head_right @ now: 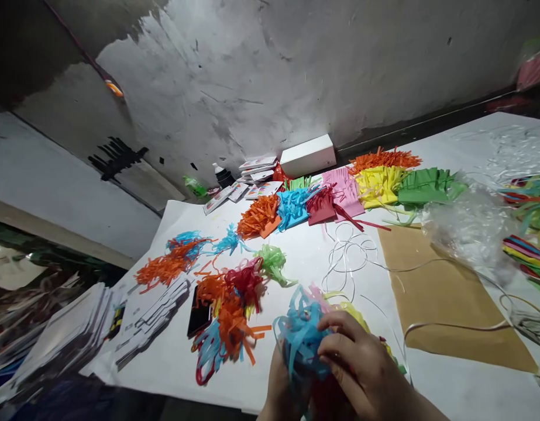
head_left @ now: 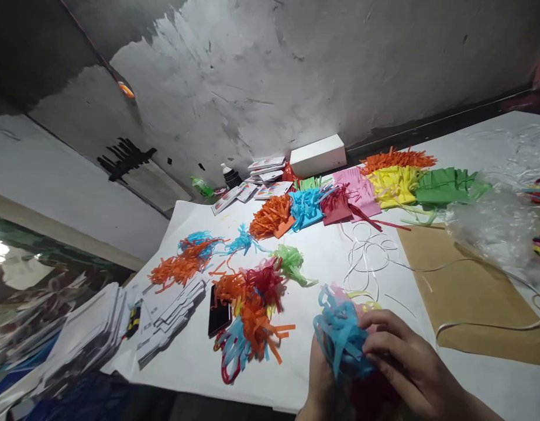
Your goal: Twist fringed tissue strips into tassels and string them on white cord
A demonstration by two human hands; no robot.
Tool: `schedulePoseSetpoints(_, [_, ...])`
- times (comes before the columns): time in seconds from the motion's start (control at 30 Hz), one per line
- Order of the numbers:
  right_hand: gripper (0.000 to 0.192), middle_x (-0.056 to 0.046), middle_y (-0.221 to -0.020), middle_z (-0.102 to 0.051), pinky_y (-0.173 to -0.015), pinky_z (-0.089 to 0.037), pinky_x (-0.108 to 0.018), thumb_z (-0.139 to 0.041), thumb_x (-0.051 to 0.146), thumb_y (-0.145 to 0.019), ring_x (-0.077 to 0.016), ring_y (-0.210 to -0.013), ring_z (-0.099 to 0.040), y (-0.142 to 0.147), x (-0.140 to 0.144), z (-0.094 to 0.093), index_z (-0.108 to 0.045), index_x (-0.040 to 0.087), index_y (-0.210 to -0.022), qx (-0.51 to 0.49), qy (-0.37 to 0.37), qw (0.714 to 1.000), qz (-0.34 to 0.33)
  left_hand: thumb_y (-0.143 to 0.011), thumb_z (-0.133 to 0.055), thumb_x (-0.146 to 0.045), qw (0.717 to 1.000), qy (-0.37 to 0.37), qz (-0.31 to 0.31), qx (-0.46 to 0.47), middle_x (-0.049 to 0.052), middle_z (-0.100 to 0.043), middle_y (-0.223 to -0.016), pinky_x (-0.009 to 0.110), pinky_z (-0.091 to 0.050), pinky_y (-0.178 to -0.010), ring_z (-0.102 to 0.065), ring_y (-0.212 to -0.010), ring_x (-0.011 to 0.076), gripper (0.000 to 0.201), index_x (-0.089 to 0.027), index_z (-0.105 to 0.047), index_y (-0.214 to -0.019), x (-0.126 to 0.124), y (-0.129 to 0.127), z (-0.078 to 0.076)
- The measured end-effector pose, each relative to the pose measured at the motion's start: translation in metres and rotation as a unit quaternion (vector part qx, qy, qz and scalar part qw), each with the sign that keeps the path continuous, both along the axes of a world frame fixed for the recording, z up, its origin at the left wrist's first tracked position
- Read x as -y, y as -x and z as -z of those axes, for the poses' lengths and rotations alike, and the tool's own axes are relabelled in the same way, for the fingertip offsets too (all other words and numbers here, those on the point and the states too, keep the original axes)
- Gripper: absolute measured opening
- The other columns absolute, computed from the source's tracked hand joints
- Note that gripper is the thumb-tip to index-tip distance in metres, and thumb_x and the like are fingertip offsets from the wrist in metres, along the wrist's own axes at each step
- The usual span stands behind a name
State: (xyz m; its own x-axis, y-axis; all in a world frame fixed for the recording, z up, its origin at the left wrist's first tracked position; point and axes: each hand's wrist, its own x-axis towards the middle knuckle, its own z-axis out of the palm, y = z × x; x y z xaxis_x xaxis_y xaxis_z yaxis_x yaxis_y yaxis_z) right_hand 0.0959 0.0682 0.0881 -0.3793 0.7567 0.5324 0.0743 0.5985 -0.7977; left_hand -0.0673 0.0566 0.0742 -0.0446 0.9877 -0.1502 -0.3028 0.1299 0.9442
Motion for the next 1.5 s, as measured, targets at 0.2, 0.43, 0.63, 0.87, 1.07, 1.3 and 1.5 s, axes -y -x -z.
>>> schedulePoseSetpoints(0.2, [0.010, -0.003, -0.079, -0.066, -0.059, -0.057, -0.022, -0.059, 0.035, -0.097, -0.0167, -0.068, -0.066, -0.017, 0.001, 0.018, -0.064, 0.026, -0.096, -0.113, 0.147, 0.962, 0.202, -0.090, -0.064, -0.041, 0.920, -0.297, -0.005, -0.255, 0.005, -0.065, -0.088, 0.036, -0.055, -0.075, -0.063, -0.082, 0.0221, 0.016, -0.027, -0.070, -0.094, 0.010, 0.016, -0.007])
schedulePoseSetpoints(0.43, [0.033, 0.002, -0.073, -0.054, -0.049, -0.048, -0.019, -0.059, 0.056, -0.095, -0.0121, -0.058, -0.052, -0.020, 0.001, 0.021, -0.059, 0.025, -0.103, -0.127, 0.360, 0.918, 0.109, -0.096, -0.056, -0.042, 0.833, -0.414, 0.064, -0.361, 0.006, -0.063, -0.079, 0.031, -0.054, -0.061, -0.063, -0.067, 0.0193, 0.023, -0.025, -0.070, -0.089, 0.018, 0.025, -0.002])
schedulePoseSetpoints(0.63, [0.030, 0.002, -0.080, -0.054, -0.049, -0.045, -0.019, -0.052, 0.056, -0.098, -0.0111, -0.058, -0.048, -0.008, 0.011, 0.001, -0.056, 0.026, -0.102, -0.165, 0.369, 0.910, 0.089, -0.091, -0.058, -0.019, 0.708, -0.467, 0.106, -0.519, 0.007, -0.067, -0.074, 0.033, -0.055, -0.067, -0.063, -0.071, 0.0202, 0.012, -0.023, -0.070, -0.089, 0.015, 0.024, -0.012])
schedulePoseSetpoints(0.87, [0.024, 0.001, -0.073, -0.059, -0.055, -0.044, -0.023, -0.048, 0.043, -0.100, -0.0145, -0.062, -0.054, -0.015, 0.003, -0.004, -0.063, 0.025, -0.101, 0.022, 0.229, 0.973, 0.029, -0.092, -0.063, -0.016, 0.596, -0.481, 0.213, -0.606, 0.000, -0.061, -0.074, 0.032, -0.051, -0.074, -0.055, -0.074, 0.0172, 0.021, -0.020, -0.061, -0.072, 0.004, 0.035, -0.014])
schedulePoseSetpoints(1.07, [0.017, 0.002, -0.070, -0.066, -0.056, -0.036, -0.023, -0.055, 0.019, -0.087, -0.0152, -0.062, -0.058, -0.018, -0.008, 0.003, -0.059, 0.022, -0.071, 0.237, 0.187, 0.952, -0.046, -0.095, -0.057, -0.012, 0.606, -0.470, 0.173, -0.618, 0.004, -0.064, -0.085, 0.033, -0.050, -0.077, -0.056, -0.083, 0.0194, 0.018, -0.018, -0.061, -0.078, 0.001, 0.043, -0.016])
schedulePoseSetpoints(1.3, [0.026, 0.001, -0.068, -0.067, -0.054, -0.042, -0.023, -0.053, 0.039, -0.096, -0.0156, -0.059, -0.059, -0.028, -0.011, -0.006, -0.073, 0.025, -0.090, 0.114, 0.220, 0.967, 0.054, -0.095, -0.052, -0.011, 0.622, -0.475, 0.182, -0.595, 0.004, -0.057, -0.077, 0.029, -0.047, -0.067, -0.049, -0.074, 0.0173, 0.026, -0.019, -0.056, -0.070, 0.001, 0.039, -0.013])
schedulePoseSetpoints(1.5, [0.016, 0.002, -0.080, -0.072, -0.065, -0.047, -0.025, -0.057, 0.028, -0.092, -0.0163, -0.070, -0.064, -0.018, -0.008, -0.009, -0.073, 0.026, -0.092, 0.118, 0.217, 0.969, -0.026, -0.092, -0.053, -0.008, 0.641, -0.480, 0.186, -0.570, 0.003, -0.059, -0.077, 0.029, -0.048, -0.069, -0.051, -0.073, 0.0163, 0.024, -0.019, -0.055, -0.071, 0.006, 0.027, -0.020])
